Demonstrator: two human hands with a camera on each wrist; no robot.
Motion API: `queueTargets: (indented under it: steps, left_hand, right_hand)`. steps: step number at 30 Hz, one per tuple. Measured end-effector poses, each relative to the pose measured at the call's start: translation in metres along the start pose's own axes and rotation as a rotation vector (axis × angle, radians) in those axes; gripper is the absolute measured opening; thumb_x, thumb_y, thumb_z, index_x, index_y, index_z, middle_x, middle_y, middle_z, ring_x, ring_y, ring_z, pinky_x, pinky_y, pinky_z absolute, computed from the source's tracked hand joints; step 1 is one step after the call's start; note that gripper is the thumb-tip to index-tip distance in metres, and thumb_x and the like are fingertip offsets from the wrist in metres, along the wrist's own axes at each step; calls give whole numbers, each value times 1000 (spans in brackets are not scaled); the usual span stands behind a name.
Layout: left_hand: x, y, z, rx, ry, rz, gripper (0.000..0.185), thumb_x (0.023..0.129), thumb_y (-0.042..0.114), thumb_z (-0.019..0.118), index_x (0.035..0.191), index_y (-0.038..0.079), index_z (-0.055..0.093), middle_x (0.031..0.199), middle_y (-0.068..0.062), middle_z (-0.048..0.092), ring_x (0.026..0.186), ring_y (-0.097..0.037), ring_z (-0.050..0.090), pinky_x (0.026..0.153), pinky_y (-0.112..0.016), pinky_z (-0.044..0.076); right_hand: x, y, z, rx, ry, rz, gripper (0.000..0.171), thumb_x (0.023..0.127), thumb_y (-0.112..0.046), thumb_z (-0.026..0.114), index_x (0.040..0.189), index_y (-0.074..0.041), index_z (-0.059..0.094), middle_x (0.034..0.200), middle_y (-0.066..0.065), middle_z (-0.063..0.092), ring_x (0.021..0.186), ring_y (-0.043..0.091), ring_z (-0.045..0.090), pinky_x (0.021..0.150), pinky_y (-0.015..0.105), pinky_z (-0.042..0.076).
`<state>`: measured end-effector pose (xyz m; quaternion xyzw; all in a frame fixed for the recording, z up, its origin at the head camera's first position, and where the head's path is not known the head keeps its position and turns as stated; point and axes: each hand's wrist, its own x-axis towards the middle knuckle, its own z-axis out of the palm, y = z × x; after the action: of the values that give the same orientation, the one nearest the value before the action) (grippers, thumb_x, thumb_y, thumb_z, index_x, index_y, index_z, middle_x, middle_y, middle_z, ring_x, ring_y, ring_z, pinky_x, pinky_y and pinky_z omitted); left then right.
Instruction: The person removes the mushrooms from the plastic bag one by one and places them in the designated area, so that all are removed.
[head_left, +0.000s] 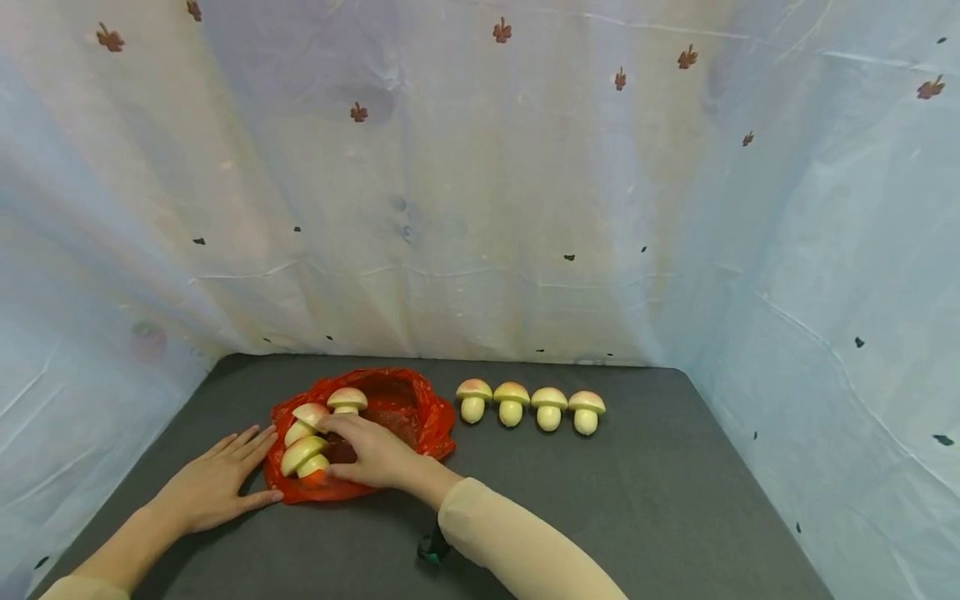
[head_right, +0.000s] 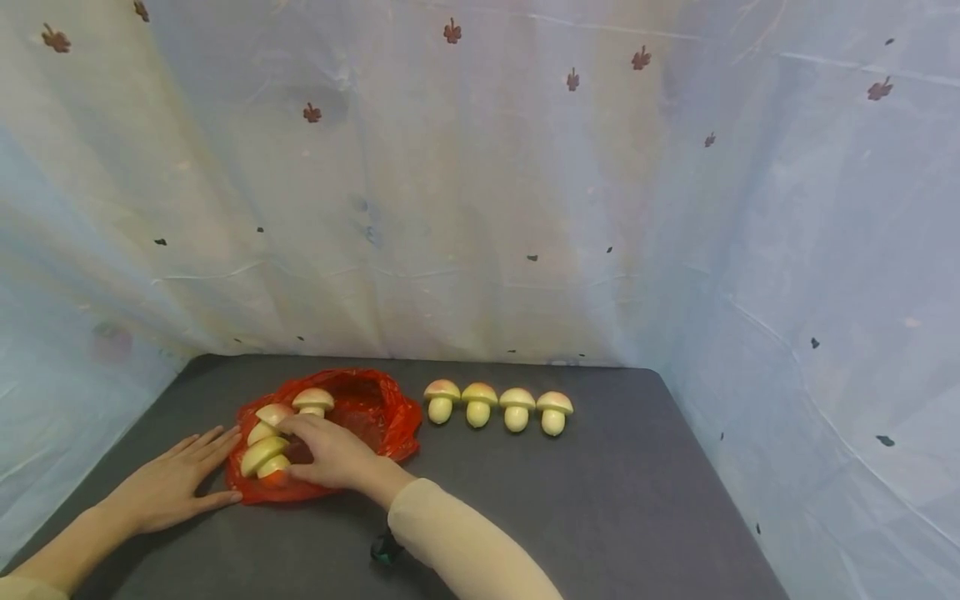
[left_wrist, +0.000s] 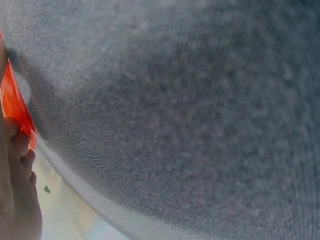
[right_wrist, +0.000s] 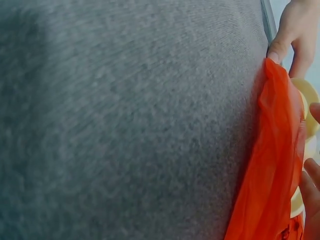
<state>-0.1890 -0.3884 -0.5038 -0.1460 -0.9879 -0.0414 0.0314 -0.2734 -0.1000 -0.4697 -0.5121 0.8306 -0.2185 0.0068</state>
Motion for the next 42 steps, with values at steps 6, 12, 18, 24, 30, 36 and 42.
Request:
queueTargets:
  steps: [6,12,18,24,30,36,42]
  left_hand:
    - [1,1,1,-7,27,-6,99,89,72,65,156,1,46,160,-20,44,147,-45,40,115,-63,35]
    - [1,5,1,-29,47,-13,93,94,67,64,157,1,45,161,-21,43,146,-46,40,116,-63,34]
    - [3,8,1,-68,31,-23,91,96,64,63,158,0,43,162,-22,41,148,-47,37,116,-64,33]
    - [4,8,3,-68,22,-28,93,95,65,63,157,0,43,162,-22,40,148,-47,37,115,-65,33]
    - [5,9,4,-72,21,-32,93,95,65,63,157,-1,43,162,-23,40,148,-47,37,115,-65,33]
    - [6,8,8,-67,23,-28,94,94,67,63,157,-1,44,161,-23,41,148,-47,37,115,-65,34]
    - [6,8,9,-55,25,-25,96,93,69,63,157,0,43,161,-22,42,148,-46,37,115,-64,34]
  right_hand:
    - [3,-1,3,-1,-25,18,64,100,-33,72,158,-19,45,157,-8,48,145,1,41,117,17,34]
    - [7,-4,6,1,-55,38,66,100,-36,72,159,-23,44,160,-9,44,146,1,40,117,18,36]
    - [11,-5,10,-24,-70,15,66,100,-36,73,158,-24,45,161,-10,43,145,1,41,116,16,35]
    - [14,-7,15,-51,-81,-1,65,99,-36,74,157,-24,47,161,-11,42,143,0,42,114,14,35]
    - [15,-9,16,-52,-80,3,67,98,-37,75,157,-25,46,160,-12,42,142,-1,42,113,14,36]
    - [17,-9,20,-59,-78,11,70,96,-36,78,157,-26,46,161,-13,42,143,-2,41,113,13,36]
    - [17,-10,22,-54,-74,23,74,93,-34,81,157,-25,45,160,-12,43,142,-1,42,113,14,36]
